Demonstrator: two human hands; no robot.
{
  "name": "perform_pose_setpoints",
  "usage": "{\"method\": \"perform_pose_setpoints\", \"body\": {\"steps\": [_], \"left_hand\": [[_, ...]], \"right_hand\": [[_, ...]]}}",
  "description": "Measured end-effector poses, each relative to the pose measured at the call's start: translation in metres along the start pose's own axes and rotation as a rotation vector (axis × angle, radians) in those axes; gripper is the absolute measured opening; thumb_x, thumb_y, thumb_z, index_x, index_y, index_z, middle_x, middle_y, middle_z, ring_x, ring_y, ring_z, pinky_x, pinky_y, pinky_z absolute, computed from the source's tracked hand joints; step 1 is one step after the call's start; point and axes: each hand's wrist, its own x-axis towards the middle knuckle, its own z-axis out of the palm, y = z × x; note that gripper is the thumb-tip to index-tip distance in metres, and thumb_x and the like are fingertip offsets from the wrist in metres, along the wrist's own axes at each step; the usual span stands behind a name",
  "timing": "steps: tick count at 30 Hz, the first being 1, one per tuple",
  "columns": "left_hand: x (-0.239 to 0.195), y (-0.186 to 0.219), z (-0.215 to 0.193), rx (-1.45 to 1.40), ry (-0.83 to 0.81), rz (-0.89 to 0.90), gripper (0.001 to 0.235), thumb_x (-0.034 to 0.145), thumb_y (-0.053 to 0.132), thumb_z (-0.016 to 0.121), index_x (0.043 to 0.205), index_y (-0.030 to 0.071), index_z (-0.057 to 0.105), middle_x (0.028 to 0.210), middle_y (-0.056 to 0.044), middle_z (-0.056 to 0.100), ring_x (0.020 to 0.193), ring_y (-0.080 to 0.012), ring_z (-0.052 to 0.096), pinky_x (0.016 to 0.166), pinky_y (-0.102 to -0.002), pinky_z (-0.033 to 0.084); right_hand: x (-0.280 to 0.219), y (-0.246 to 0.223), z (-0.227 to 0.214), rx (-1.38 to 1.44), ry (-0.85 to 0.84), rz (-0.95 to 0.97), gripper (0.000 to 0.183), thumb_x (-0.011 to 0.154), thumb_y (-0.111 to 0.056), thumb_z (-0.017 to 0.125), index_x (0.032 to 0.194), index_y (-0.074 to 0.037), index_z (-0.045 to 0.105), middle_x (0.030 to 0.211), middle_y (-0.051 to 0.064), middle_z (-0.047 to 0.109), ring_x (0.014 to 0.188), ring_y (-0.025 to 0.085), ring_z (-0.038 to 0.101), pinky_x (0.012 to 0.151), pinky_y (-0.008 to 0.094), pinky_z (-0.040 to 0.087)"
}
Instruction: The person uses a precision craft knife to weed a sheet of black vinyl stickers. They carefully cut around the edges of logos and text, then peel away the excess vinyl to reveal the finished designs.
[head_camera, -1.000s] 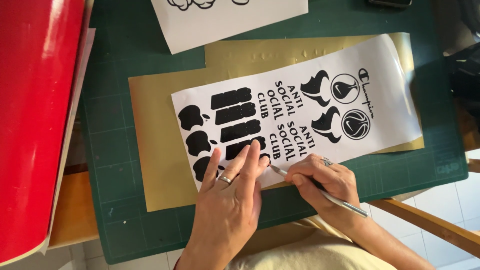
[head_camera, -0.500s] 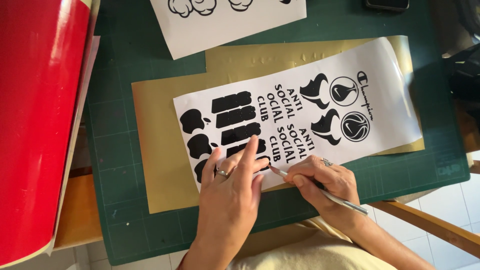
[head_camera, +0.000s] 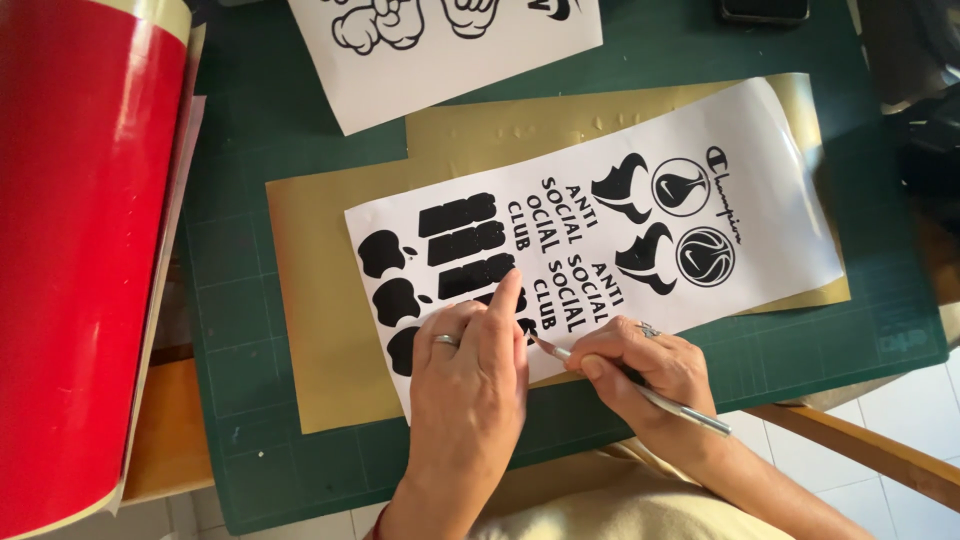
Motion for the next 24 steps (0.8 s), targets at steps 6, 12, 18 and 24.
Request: {"method": "perform_pose_setpoints", "body": {"steps": [6,12,18,24], "left_hand": [[0.001,0.0,0.002,0.018,0.009,-0.05,0.055,0.1,0.001,0.075,0.15,0.0,0.053,0.093,0.007,0.071,0.096,-0.02,0.064,0.106,-0.041,0.052],[0.003,-0.004,-0.003,-0.043,-0.005,-0.059,0.053,0.102,-0.003,0.071,0.151,-0.001,0.051,0.091,0.004,0.069,0.091,-0.0199,0.067,0.103,-0.039,0.054],[0.002,-0.007,-0.007,-0.046,-0.001,-0.053,0.053,0.104,-0.002,0.071,0.152,-0.004,0.049,0.095,0.002,0.066,0.091,-0.0202,0.066,0.1,-0.04,0.056],[0.004,-0.006,-0.008,-0.019,0.027,-0.057,0.051,0.105,-0.004,0.071,0.151,-0.003,0.05,0.095,0.001,0.066,0.085,-0.019,0.064,0.096,-0.039,0.058]], "right_hand": [[0.002,-0.004,-0.001,0.025,0.001,-0.036,0.017,0.103,-0.022,0.062,0.095,-0.019,0.077,0.078,-0.007,0.071,0.058,0.011,0.053,0.057,0.024,0.042],[0.004,-0.008,-0.002,0.058,-0.008,-0.044,0.016,0.103,-0.018,0.062,0.095,-0.016,0.076,0.075,-0.003,0.066,0.059,0.013,0.049,0.061,0.026,0.042],[0.004,-0.008,-0.002,0.034,-0.013,-0.056,0.017,0.103,-0.019,0.061,0.095,-0.017,0.075,0.076,-0.004,0.067,0.059,0.014,0.048,0.06,0.026,0.041],[0.005,-0.009,-0.002,0.031,-0.006,-0.077,0.017,0.104,-0.019,0.06,0.095,-0.016,0.075,0.077,-0.004,0.068,0.06,0.014,0.051,0.06,0.026,0.043]]}}
